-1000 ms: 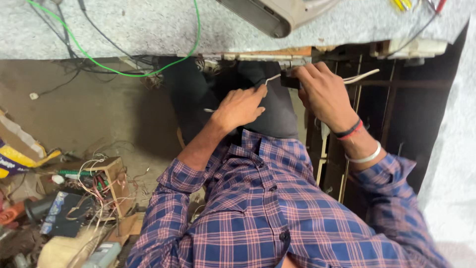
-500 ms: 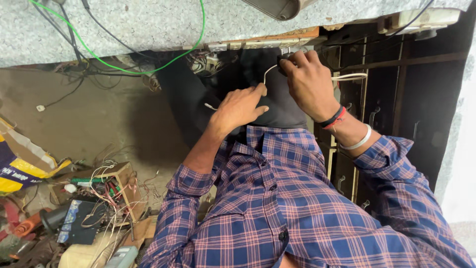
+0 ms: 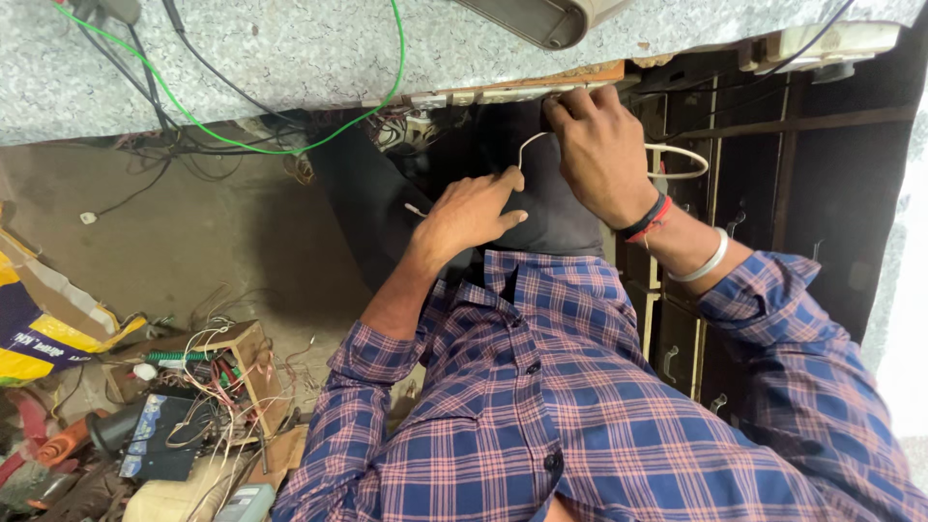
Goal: The person tests a green circuit board with a multimeter, then disassembles a small fan to remove its internal batteries. They place the batteries into a drawer and retrieve a remote control.
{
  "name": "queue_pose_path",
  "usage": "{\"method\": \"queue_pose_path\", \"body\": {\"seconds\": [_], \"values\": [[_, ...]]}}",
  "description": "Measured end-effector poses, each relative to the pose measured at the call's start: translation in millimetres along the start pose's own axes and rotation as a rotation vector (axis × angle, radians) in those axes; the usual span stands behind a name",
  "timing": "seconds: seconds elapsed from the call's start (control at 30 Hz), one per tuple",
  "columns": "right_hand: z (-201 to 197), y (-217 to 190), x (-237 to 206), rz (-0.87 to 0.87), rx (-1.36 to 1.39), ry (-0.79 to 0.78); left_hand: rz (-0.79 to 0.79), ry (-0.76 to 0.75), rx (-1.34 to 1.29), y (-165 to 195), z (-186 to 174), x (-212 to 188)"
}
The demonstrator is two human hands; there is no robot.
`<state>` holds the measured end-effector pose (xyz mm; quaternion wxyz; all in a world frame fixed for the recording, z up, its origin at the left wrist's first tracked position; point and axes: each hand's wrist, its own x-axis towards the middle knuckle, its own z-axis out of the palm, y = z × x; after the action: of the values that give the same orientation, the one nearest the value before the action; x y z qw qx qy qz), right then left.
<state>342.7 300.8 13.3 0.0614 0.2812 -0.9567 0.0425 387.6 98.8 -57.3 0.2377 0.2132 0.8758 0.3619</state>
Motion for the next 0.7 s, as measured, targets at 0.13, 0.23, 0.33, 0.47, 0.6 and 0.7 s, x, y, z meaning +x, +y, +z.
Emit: {"method": "queue_pose_path", "body": {"seconds": [0.13, 0.23, 0.33, 0.47, 0.6, 0.7], "values": [[-6, 4, 7, -0.039, -0.024, -0.072, -0.013, -0.002, -0.019, 6, -10, 0], [-20, -1, 8, -0.093, -0.046, -0.036, 0.009, 0.079, -0.012, 15, -25, -4], [-42, -8, 10, -0.201, 0.038, 0.082, -0.014, 0.118, 0.017, 28, -43, -10], [-59, -28, 10, -0.193, 0.472, 0.022, 0.073, 0.297, -0.025, 47, -64, -22], [-51, -22, 22, 0.026, 0.784, -0.129, 0.242, 0.496, -0.081, 53, -84, -37], [-51, 9, 23, -0.039, 0.912, 0.034, 0.221, 0.553, -0.092, 48, -102, -46]]}}
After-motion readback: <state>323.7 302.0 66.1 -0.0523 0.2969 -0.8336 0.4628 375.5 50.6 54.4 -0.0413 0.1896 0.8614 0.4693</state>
